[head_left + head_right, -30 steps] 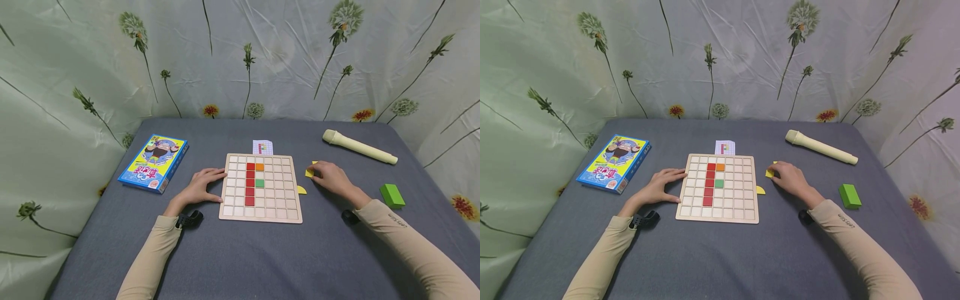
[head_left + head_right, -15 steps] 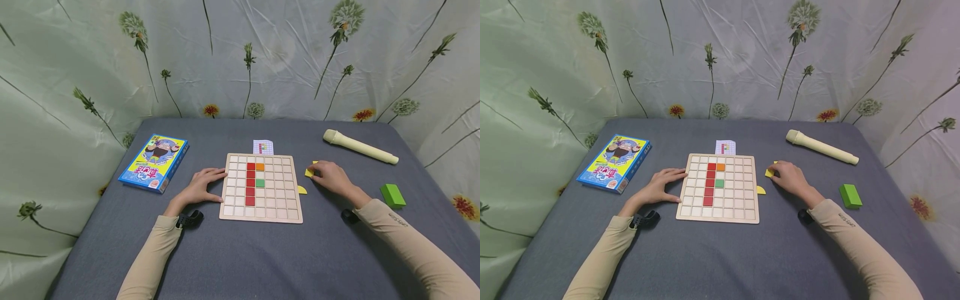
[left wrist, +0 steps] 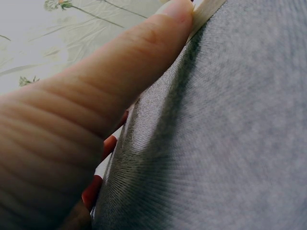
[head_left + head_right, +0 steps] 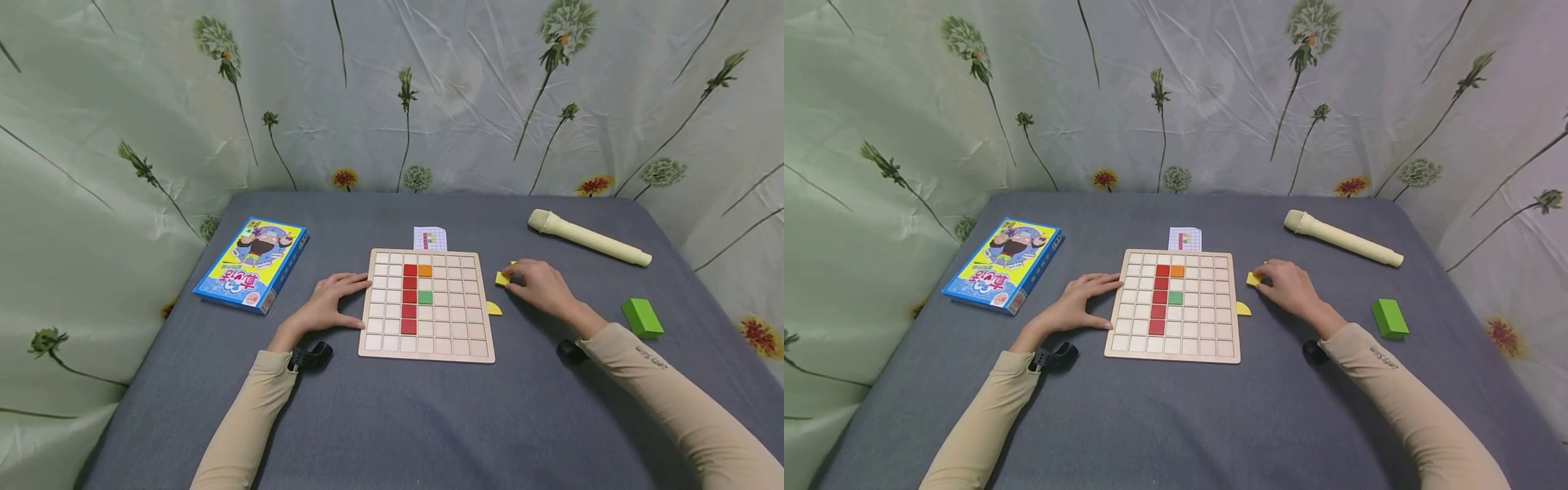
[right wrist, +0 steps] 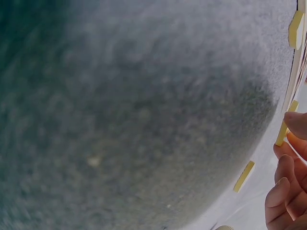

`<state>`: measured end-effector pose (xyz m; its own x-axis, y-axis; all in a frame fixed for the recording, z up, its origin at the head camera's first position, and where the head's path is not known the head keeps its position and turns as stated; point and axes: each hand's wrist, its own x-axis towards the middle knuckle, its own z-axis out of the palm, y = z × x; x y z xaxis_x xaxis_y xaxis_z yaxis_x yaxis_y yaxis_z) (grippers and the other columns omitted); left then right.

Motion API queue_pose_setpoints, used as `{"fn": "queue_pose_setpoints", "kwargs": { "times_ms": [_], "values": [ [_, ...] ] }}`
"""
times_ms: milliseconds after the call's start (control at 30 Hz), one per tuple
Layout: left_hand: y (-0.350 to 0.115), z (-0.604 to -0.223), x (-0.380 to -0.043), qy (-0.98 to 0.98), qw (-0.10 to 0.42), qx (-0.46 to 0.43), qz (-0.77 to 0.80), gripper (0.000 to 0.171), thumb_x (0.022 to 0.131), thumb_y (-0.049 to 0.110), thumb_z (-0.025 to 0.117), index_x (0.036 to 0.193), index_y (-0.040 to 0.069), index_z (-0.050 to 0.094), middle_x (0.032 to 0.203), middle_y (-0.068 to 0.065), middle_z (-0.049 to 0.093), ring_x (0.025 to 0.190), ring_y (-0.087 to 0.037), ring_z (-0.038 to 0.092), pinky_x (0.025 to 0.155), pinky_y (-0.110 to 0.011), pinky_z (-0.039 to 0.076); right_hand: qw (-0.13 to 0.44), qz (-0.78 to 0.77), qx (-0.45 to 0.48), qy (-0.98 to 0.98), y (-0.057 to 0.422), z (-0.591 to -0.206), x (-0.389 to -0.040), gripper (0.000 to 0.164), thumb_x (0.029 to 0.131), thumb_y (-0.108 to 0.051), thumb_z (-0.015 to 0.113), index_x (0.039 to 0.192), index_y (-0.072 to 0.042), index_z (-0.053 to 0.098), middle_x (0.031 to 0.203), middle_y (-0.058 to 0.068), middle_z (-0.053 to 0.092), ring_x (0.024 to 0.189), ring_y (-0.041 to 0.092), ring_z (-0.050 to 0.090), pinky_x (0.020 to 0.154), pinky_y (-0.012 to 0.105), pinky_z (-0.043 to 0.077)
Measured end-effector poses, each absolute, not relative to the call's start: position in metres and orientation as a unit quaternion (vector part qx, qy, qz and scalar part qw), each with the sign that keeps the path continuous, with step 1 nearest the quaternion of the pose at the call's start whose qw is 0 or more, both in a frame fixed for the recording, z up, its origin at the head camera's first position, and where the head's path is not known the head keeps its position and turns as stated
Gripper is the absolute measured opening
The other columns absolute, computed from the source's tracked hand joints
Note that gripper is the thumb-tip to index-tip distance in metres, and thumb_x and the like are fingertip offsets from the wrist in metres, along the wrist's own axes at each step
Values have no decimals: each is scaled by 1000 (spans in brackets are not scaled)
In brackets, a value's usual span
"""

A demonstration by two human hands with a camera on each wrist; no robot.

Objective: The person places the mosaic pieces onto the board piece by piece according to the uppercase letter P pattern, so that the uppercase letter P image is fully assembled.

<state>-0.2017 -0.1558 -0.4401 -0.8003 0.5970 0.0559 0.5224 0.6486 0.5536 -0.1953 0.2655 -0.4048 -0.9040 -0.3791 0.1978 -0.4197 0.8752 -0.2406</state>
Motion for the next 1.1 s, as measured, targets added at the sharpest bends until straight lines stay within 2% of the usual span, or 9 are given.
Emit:
{"fn": "queue_pose_setpoints", "kwargs": {
  "times_ms": [333, 567, 833, 1100],
  "values": [
    [-154, -438, -200, 906, 65, 312, 280, 83, 70, 38, 81, 141, 14, 44, 149, -8, 40, 136, -31, 32, 102, -55, 21, 61, 146, 221, -962, 258, -401, -196, 20, 81, -7, 69, 100, -1, 71, 95, 14, 69, 68, 16, 56, 60, 31, 42],
    [-155, -439, -201, 909, 60, 308, 276, 83, 70, 38, 81, 141, 15, 44, 149, -7, 40, 136, -31, 32, 100, -53, 22, 68, 149, 232, -959, 249, -399, -199, 20, 81, -8, 69, 101, -3, 71, 95, 12, 70, 66, 13, 53, 58, 27, 39],
    [-155, -440, -202, 908, 62, 306, 278, 83, 70, 38, 81, 141, 16, 44, 149, -7, 40, 136, -30, 31, 100, -53, 22, 52, 161, 236, -957, 239, -397, -200, 22, 82, -11, 69, 103, -3, 71, 97, 13, 70, 65, 12, 51, 57, 25, 38],
    [-155, -441, -202, 907, 61, 306, 282, 83, 70, 39, 81, 141, 16, 44, 150, -7, 39, 136, -30, 31, 101, -53, 21, 52, 171, 255, -950, 223, -396, -201, 23, 80, -13, 72, 101, -4, 72, 96, 11, 70, 65, 11, 51, 58, 24, 37]
  ]
}}
